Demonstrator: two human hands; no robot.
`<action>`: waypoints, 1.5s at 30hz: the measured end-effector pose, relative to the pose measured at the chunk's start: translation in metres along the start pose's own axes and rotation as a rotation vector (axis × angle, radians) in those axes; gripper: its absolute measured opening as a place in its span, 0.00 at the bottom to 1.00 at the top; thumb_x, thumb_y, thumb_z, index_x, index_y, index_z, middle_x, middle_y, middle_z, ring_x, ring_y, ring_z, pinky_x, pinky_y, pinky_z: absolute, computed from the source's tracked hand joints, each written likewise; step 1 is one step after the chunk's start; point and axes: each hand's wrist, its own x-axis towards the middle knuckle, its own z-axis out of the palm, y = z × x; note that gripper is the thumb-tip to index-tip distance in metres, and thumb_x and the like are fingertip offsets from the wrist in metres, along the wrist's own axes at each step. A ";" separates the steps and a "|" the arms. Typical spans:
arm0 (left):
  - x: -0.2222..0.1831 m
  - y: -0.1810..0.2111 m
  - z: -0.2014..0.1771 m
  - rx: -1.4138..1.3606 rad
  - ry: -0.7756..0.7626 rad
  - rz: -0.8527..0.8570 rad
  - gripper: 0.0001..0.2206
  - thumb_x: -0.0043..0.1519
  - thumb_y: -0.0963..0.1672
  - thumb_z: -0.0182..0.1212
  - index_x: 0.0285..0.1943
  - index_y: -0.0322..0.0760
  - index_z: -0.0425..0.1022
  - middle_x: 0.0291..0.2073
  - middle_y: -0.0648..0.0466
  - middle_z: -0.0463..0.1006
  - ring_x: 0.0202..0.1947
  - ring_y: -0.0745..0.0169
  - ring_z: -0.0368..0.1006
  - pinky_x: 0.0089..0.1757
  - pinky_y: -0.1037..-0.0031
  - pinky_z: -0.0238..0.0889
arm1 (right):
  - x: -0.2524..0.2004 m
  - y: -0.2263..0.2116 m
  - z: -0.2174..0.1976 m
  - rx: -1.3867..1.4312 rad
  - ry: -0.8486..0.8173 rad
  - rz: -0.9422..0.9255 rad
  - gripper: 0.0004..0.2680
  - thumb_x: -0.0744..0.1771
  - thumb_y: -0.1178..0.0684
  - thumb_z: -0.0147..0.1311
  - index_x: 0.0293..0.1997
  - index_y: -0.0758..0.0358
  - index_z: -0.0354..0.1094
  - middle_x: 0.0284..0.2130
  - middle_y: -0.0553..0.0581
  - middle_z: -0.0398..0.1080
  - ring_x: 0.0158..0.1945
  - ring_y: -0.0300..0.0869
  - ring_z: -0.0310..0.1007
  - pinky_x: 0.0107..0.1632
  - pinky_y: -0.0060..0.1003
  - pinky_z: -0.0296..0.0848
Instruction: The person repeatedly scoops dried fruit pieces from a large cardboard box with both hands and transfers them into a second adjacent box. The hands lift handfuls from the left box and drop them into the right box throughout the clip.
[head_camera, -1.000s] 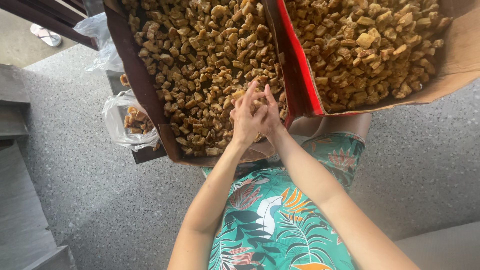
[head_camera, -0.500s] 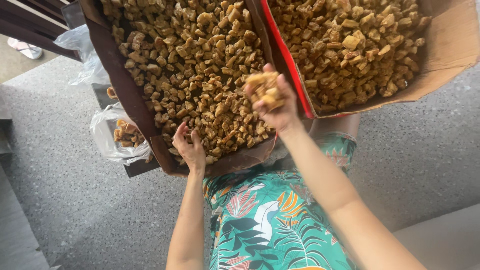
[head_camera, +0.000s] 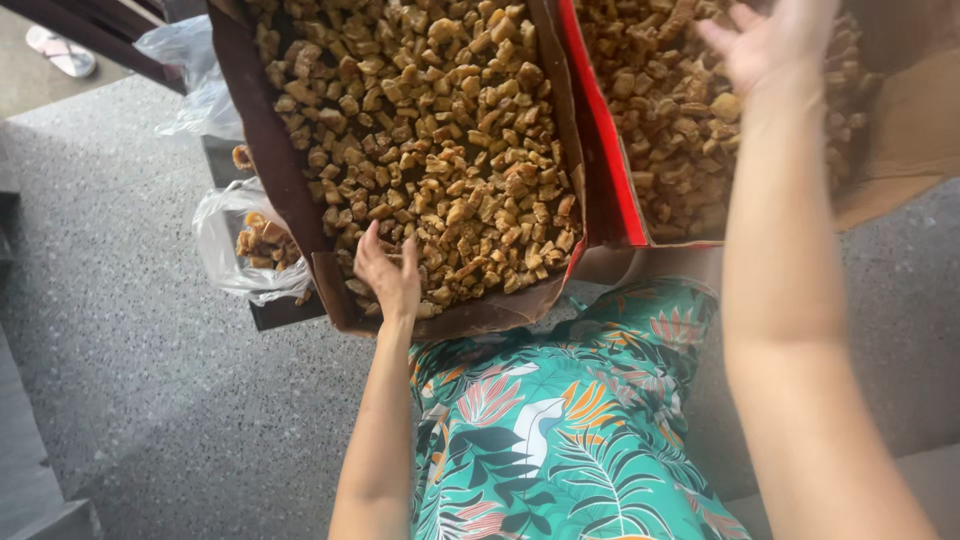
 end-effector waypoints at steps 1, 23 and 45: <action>0.005 0.003 0.003 0.039 -0.059 -0.018 0.34 0.64 0.48 0.68 0.76 0.39 0.55 0.72 0.39 0.54 0.71 0.37 0.42 0.65 0.49 0.39 | -0.026 0.013 0.015 -0.036 -0.069 -0.014 0.16 0.72 0.43 0.49 0.59 0.54 0.47 0.53 0.56 0.49 0.58 0.51 0.53 0.59 0.62 0.65; 0.012 0.010 0.028 0.390 -0.229 0.230 0.27 0.57 0.42 0.69 0.68 0.46 0.68 0.61 0.48 0.70 0.52 0.36 0.66 0.49 0.54 0.69 | -0.222 0.281 0.034 0.458 -0.204 0.678 0.10 0.69 0.48 0.54 0.55 0.54 0.68 0.46 0.57 0.77 0.49 0.48 0.76 0.53 0.48 0.76; 0.006 0.051 -0.066 0.474 -0.699 -0.166 0.38 0.63 0.55 0.65 0.79 0.45 0.50 0.66 0.32 0.61 0.59 0.31 0.70 0.53 0.52 0.71 | -0.239 0.246 0.060 0.721 -0.461 0.780 0.19 0.71 0.34 0.45 0.61 0.55 0.68 0.59 0.62 0.70 0.62 0.62 0.70 0.65 0.67 0.69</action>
